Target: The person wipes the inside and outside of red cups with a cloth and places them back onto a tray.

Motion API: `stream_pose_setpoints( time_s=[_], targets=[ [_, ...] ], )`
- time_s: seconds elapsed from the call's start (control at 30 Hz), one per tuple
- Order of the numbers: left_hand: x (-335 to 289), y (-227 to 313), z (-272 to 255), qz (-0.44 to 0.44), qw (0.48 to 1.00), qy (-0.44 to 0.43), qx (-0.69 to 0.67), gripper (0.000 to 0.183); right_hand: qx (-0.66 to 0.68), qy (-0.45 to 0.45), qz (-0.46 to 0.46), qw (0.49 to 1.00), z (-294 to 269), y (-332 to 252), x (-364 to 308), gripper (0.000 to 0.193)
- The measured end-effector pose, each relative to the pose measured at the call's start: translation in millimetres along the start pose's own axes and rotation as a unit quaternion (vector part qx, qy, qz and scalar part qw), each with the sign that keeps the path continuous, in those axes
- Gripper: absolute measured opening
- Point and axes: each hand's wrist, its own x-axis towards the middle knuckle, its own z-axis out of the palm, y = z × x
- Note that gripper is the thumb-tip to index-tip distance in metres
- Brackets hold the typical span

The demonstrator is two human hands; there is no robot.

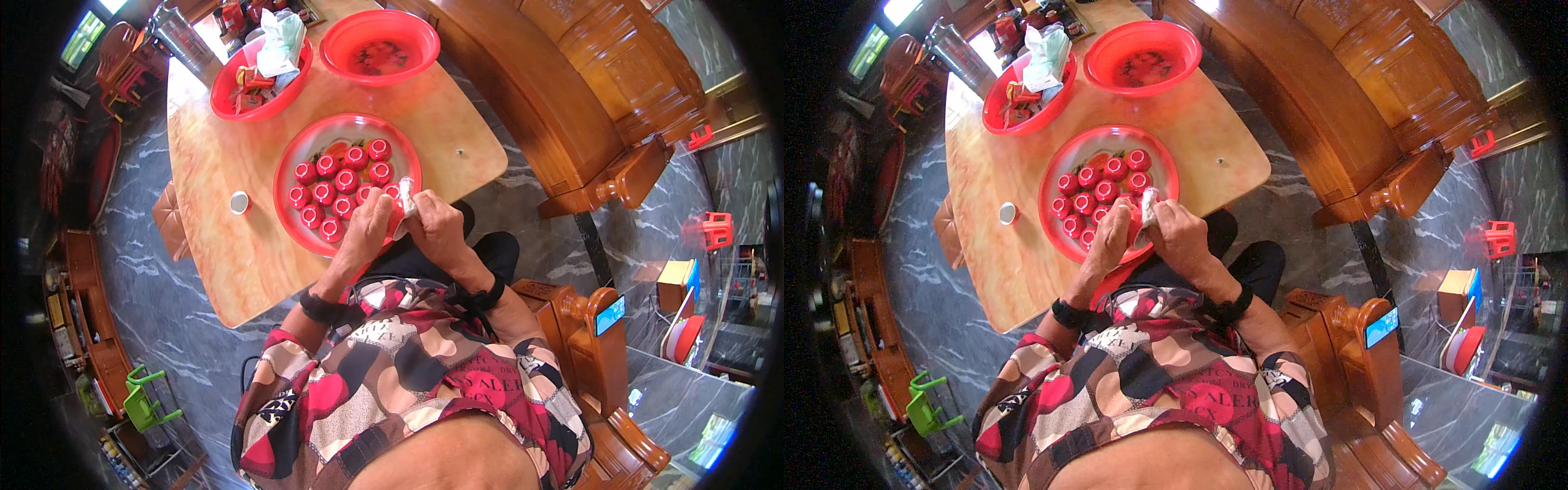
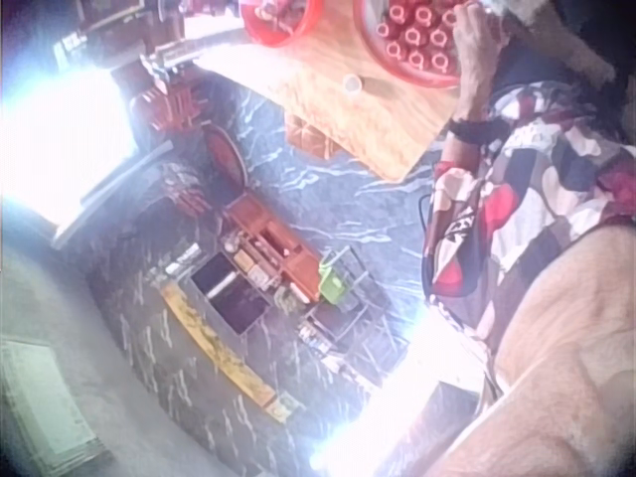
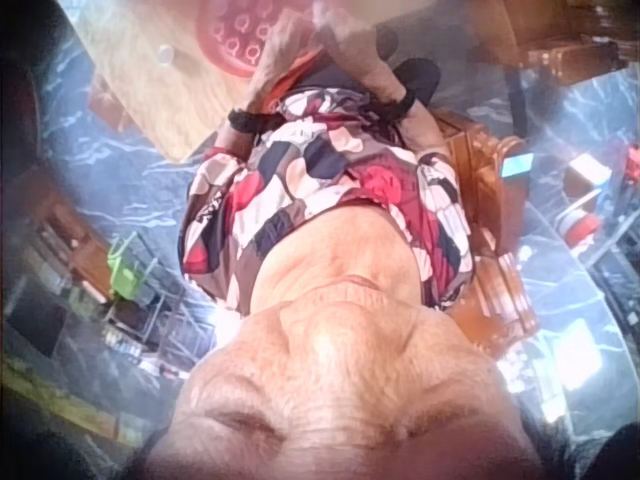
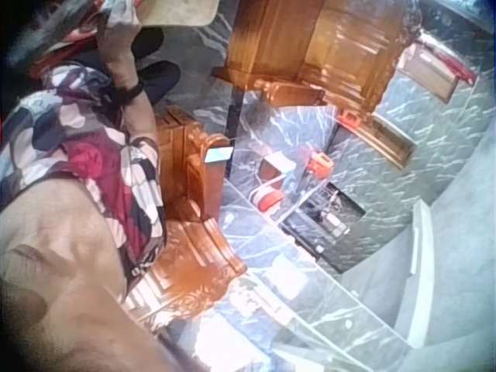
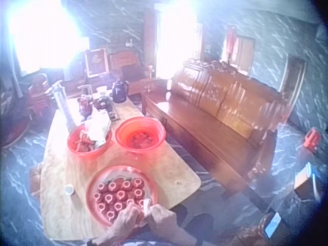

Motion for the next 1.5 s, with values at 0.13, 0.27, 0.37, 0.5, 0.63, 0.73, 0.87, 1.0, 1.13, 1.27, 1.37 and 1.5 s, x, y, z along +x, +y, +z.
stream_pose_setpoints(
  time_s=[0.13, 0.27, 0.37, 0.5, 0.63, 0.73, 0.87, 1.0, 1.13, 1.27, 1.37, 1.5],
  targets=[
    [5, 10, 2, -0.141, 0.973, -0.055, -0.173, 0.056, -0.074, 0.007, -0.075, 0.994, -10, -7, 10, 0.023],
    [5, 8, 21, -0.302, 0.89, 0.049, -0.338, 0.053, -0.071, 0.025, -0.17, 0.983, -6, -8, 18, 0.026],
    [0, -7, 15, -0.208, 0.936, -0.002, -0.285, 0.052, -0.027, 0.016, -0.122, 0.992, -1, -5, 14, 0.027],
    [-1, 0, 10, -0.084, 0.986, 0.021, -0.142, 0.045, 0.06, 0.001, 0.046, 0.997, 15, -1, 3, 0.024],
    [-1, 15, 6, -0.031, 0.998, 0.046, -0.012, 0.033, 0.221, -0.029, 0.153, 0.963, 8, -7, 2, 0.014],
    [-1, 24, 4, -0.01, 0.995, 0.043, 0.088, 0.032, 0.355, -0.085, 0.238, 0.9, 16, 1, -4, 0.017],
    [0, 25, 5, 0.116, 0.971, 0.048, 0.205, 0.029, 0.534, -0.142, 0.346, 0.758, 17, 5, -10, 0.027],
    [1, 26, 4, 0.198, 0.95, 0.048, 0.237, 0.03, 0.642, -0.185, 0.441, 0.599, 13, -2, -12, 0.037],
    [-1, 24, 1, 0.089, 0.982, 0.013, 0.164, 0.032, 0.537, -0.157, 0.387, 0.733, 20, 15, -18, 0.042],
    [-1, 5, -4, 0.002, 0.996, -0.073, 0.057, 0.033, 0.3, -0.086, 0.266, 0.912, 7, 14, -11, 0.038],
    [2, 1, 0, -0.02, 0.995, -0.09, 0.042, 0.032, 0.053, 0.018, 0.089, 0.994, 8, 14, -9, 0.028],
    [6, -16, 1, 0.055, 0.99, -0.086, 0.096, 0.035, -0.084, -0.004, -0.031, 0.996, 5, 7, -7, 0.018]
  ],
)
